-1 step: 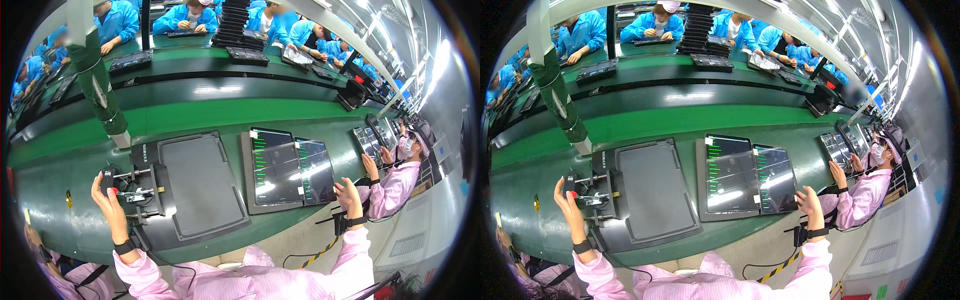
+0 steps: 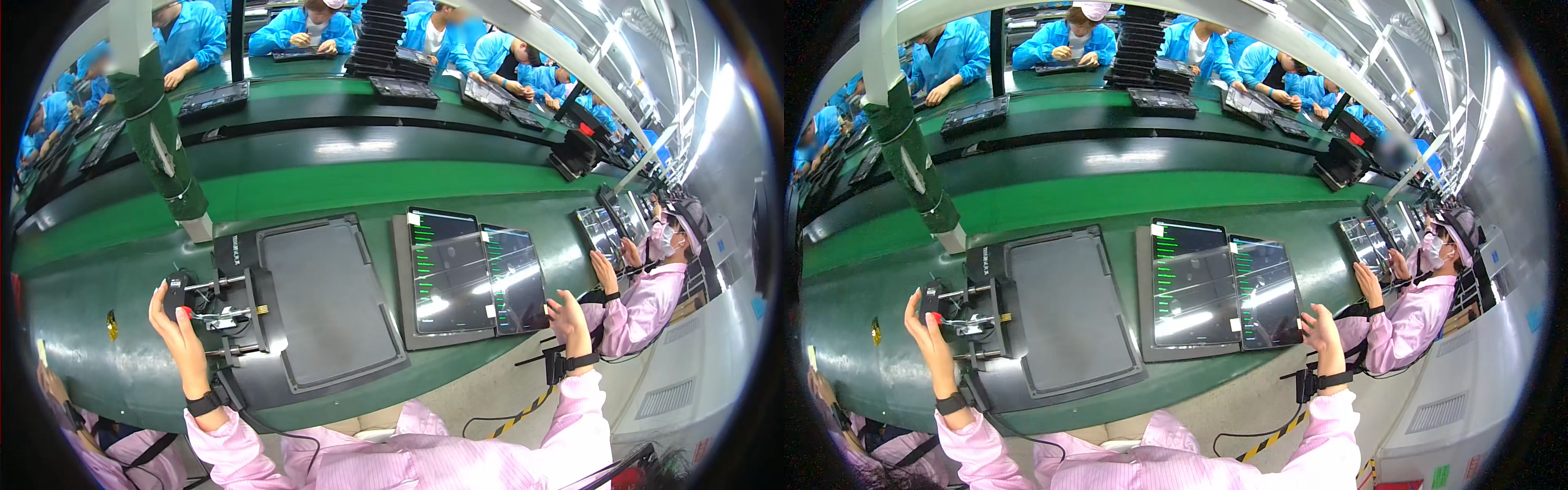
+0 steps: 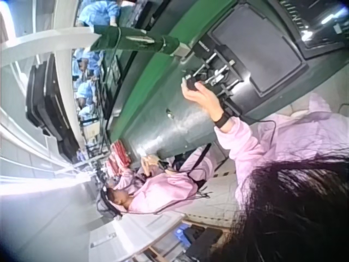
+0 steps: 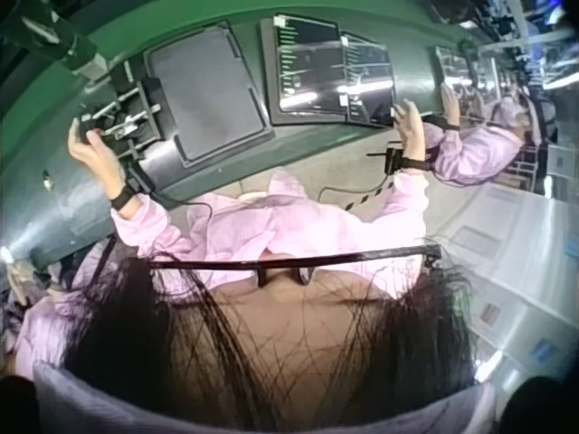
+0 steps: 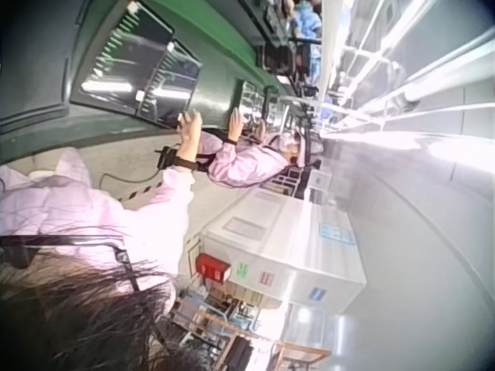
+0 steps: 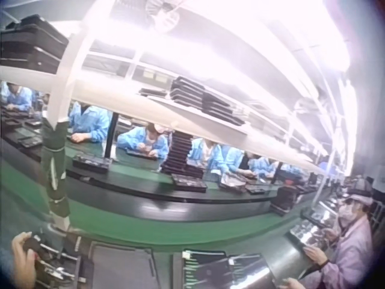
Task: Checking the status and inspecting multiple electronic tablets on an assembly line.
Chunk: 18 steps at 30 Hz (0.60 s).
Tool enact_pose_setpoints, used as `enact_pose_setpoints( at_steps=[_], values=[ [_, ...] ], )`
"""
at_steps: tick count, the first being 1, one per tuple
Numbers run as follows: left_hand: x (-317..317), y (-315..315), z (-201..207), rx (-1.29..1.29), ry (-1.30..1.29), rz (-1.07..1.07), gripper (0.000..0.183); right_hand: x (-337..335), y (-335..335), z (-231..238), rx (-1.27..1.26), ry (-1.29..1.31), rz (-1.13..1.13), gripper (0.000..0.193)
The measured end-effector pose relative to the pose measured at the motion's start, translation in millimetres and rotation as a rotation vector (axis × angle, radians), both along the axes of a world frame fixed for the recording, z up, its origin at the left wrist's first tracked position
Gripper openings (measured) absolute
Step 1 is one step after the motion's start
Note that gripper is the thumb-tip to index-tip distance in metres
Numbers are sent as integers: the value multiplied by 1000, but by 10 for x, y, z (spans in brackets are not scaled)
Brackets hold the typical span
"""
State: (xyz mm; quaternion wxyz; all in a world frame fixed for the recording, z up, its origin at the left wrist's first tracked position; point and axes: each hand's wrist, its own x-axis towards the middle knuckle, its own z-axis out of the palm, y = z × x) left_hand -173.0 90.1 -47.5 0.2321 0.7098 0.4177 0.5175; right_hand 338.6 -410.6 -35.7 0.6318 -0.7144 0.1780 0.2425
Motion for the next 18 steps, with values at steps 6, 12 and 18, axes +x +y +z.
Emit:
enact_pose_setpoints(
  at_steps=[6, 12, 18],
  values=[
    [-5, -10, 20, 111, 129, 7, 38, -45, -113, 310, 216, 158, 103, 48],
    [-27, 1, 6, 123, 182, 44, 37, -217, 100, 394, 555, 75, 238, 49],
    [-74, -150, 224, 235, 123, 50, 25, -282, 381, 346, 621, 102, 289, 59]
  ],
)
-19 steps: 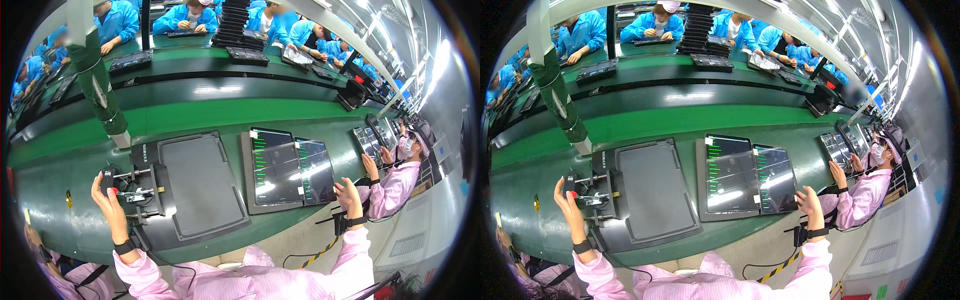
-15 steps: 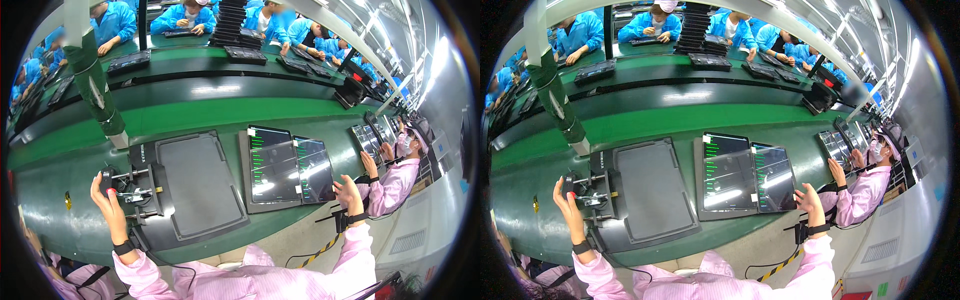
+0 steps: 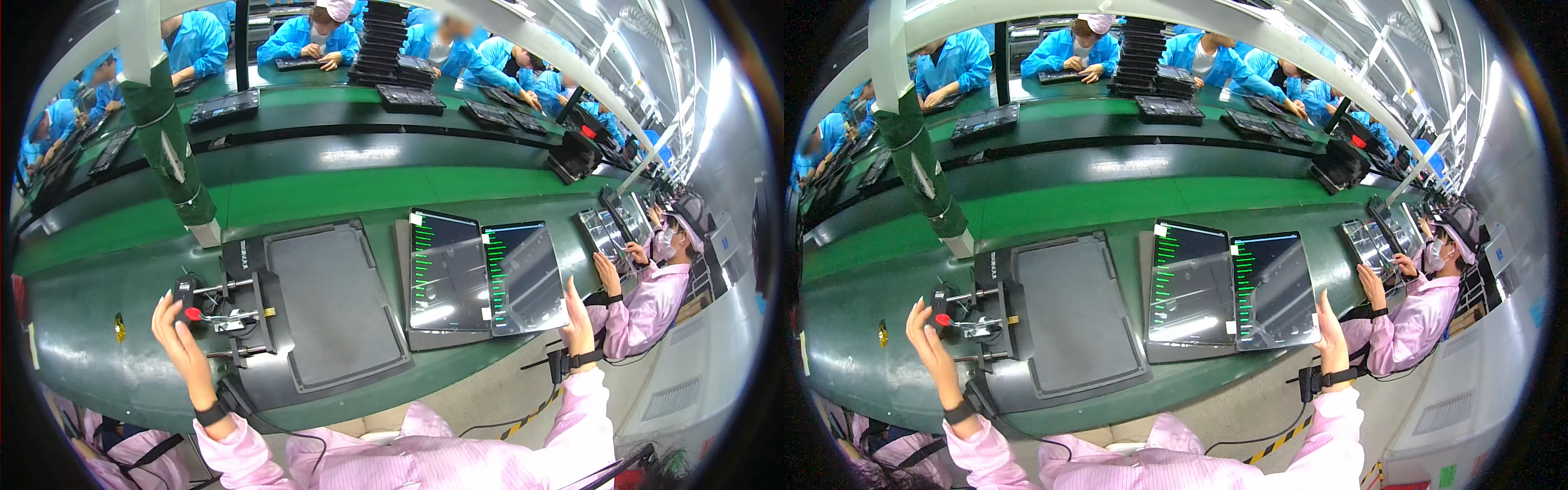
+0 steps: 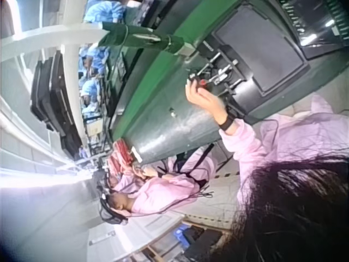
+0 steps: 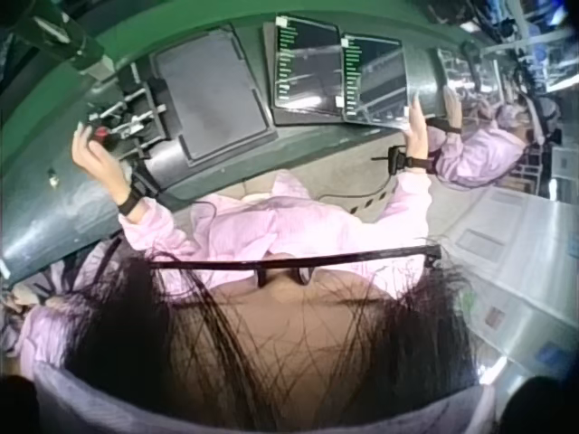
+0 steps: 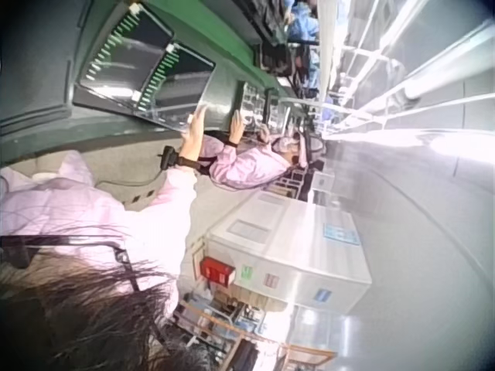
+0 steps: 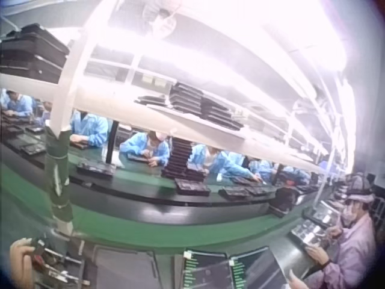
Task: Checking the status and inspecting multiple electronic tablets on an assembly line.
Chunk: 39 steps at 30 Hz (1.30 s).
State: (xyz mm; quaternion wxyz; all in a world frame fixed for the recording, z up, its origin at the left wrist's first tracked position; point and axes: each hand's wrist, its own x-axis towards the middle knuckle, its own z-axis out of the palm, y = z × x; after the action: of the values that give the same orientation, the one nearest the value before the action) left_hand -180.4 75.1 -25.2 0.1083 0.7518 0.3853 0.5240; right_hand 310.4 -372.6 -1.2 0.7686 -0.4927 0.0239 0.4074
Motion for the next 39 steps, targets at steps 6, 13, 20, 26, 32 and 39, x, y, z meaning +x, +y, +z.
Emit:
enact_pose_setpoints(
  at_steps=[6, 13, 20, 26, 32, 39],
  values=[
    [-90, -658, 497, -7, 117, -235, 26, -340, 218, 570, -188, -369, 19, 54],
    [702, -1321, 503, -277, 207, -954, 34, -1181, 976, 593, 161, -220, -112, 55],
    [834, -1546, 440, -214, 0, -899, 23, -1939, 1721, 388, 250, -96, -71, 52],
    [678, -1521, 402, -169, -24, -773, 11, -2133, 1928, 207, 297, -48, -112, 48],
    [610, -1476, 372, -28, 100, -709, 10, -2271, 1912, 189, 355, -177, 31, 44],
    [642, -1451, 262, -24, -5, -749, 8, -2197, 1900, 11, 632, -60, 313, 46]
  ],
)
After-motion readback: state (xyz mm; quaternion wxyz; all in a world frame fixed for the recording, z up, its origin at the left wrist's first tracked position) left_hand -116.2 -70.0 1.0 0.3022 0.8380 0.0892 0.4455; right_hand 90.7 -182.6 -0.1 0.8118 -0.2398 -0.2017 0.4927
